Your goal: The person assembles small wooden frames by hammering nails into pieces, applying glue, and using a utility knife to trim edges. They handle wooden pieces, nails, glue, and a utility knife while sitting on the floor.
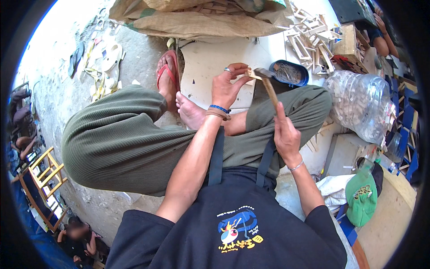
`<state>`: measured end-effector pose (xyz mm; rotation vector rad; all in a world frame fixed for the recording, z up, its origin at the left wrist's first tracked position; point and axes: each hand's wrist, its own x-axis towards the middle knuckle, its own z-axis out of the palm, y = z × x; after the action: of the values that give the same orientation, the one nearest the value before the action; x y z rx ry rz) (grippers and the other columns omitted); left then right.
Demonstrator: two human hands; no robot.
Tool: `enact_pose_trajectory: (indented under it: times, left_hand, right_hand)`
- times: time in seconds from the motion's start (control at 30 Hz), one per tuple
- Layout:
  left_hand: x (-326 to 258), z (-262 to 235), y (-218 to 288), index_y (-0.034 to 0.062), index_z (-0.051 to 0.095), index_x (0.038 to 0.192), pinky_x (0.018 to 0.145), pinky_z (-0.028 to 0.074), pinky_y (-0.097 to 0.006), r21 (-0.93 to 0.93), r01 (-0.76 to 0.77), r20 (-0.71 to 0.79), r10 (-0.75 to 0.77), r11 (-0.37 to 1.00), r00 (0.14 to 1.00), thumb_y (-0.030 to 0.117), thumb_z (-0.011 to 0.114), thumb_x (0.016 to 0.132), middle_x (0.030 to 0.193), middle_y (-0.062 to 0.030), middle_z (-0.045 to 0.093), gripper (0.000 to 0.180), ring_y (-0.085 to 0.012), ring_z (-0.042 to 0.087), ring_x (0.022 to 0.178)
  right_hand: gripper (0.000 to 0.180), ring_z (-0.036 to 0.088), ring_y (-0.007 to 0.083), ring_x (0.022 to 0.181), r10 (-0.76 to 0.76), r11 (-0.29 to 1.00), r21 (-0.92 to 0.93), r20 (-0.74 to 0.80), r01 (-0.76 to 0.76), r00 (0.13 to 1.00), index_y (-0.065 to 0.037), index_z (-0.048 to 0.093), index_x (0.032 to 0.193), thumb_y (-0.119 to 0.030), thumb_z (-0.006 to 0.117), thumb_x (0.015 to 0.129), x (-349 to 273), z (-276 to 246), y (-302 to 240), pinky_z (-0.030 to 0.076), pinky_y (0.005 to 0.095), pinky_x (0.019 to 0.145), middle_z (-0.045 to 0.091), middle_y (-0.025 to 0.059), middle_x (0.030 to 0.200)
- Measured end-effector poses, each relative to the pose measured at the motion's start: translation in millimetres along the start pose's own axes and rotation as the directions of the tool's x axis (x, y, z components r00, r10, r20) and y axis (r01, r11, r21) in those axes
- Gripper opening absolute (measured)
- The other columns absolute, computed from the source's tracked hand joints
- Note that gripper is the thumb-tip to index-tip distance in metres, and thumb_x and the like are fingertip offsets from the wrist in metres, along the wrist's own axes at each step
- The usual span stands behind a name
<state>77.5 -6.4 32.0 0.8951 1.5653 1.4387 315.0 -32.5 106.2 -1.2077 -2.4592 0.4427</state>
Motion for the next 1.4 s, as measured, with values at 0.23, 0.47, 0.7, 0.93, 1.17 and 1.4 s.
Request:
enact_pose_trajectory:
  times: [0.23,0.47,0.7,0.93,1.17,1.4]
  left_hand:
    - [-2,0,-2,0.0082,0.069,0.120,0.089,0.057,-0.034,0.020,0.004,0.015,-0.004,1.000,1.000,0.014,0.082,0.086,0.109,-0.0056,0.079,0.037,-0.0182,0.075,0.107]
    - [-1,1,-1,0.0074,0.069,0.119,0.088,0.057,-0.033,0.006,0.008,0.002,-0.008,1.000,1.000,0.015,0.083,0.086,0.109,-0.0059,0.079,0.036,-0.0175,0.075,0.106]
    - [-4,0,0,0.0069,0.069,0.120,0.089,0.058,-0.033,0.049,-0.006,0.021,0.005,0.999,1.000,0.014,0.082,0.086,0.109,-0.0069,0.079,0.037,-0.0192,0.075,0.106]
    - [-3,1,5,0.0054,0.069,0.119,0.088,0.058,-0.032,0.012,0.028,0.015,-0.029,1.000,0.999,0.012,0.081,0.086,0.109,-0.0075,0.079,0.036,-0.0188,0.075,0.107]
    - [-5,-1,8,0.0049,0.068,0.119,0.090,0.058,-0.032,0.038,0.020,0.018,-0.021,0.999,1.000,0.010,0.080,0.087,0.109,-0.0086,0.079,0.035,-0.0195,0.075,0.107]
    - [-3,-2,-2,0.0033,0.067,0.123,0.094,0.057,-0.033,0.084,0.001,0.053,-0.006,0.997,0.999,0.012,0.079,0.090,0.117,-0.0105,0.075,0.036,-0.0199,0.072,0.111]
  right_hand:
    - [0.074,0.058,0.0283,0.056,0.006,0.999,-0.037,0.063,-0.003,0.998,-0.021,0.041,0.160,-0.003,0.068,0.094,2,-2,2,0.048,0.0418,0.051,0.059,0.0095,0.077]
    - [0.071,0.064,0.0309,0.064,0.069,0.997,-0.034,0.139,-0.065,0.988,-0.020,0.039,0.160,-0.001,0.065,0.097,2,-10,3,0.051,0.0412,0.056,0.068,0.0149,0.088]
    - [0.072,0.066,0.0313,0.066,0.082,0.993,-0.110,0.275,-0.054,0.958,-0.019,0.039,0.160,0.000,0.065,0.096,5,-15,-1,0.052,0.0421,0.058,0.070,0.0169,0.092]
    - [0.071,0.057,0.0283,0.053,0.038,0.997,-0.080,0.192,-0.023,0.981,-0.026,0.042,0.159,-0.006,0.067,0.095,8,-16,-4,0.049,0.0441,0.051,0.056,0.0091,0.071]
    - [0.068,0.065,0.0315,0.064,0.057,0.998,-0.019,0.180,-0.054,0.982,-0.024,0.043,0.158,-0.004,0.065,0.097,9,-20,-5,0.051,0.0446,0.057,0.067,0.0143,0.083]
    - [0.061,0.068,0.0334,0.068,0.102,0.994,0.047,0.024,-0.103,0.995,-0.021,0.046,0.156,-0.014,0.066,0.099,13,-35,4,0.054,0.0437,0.058,0.071,0.0138,0.087]
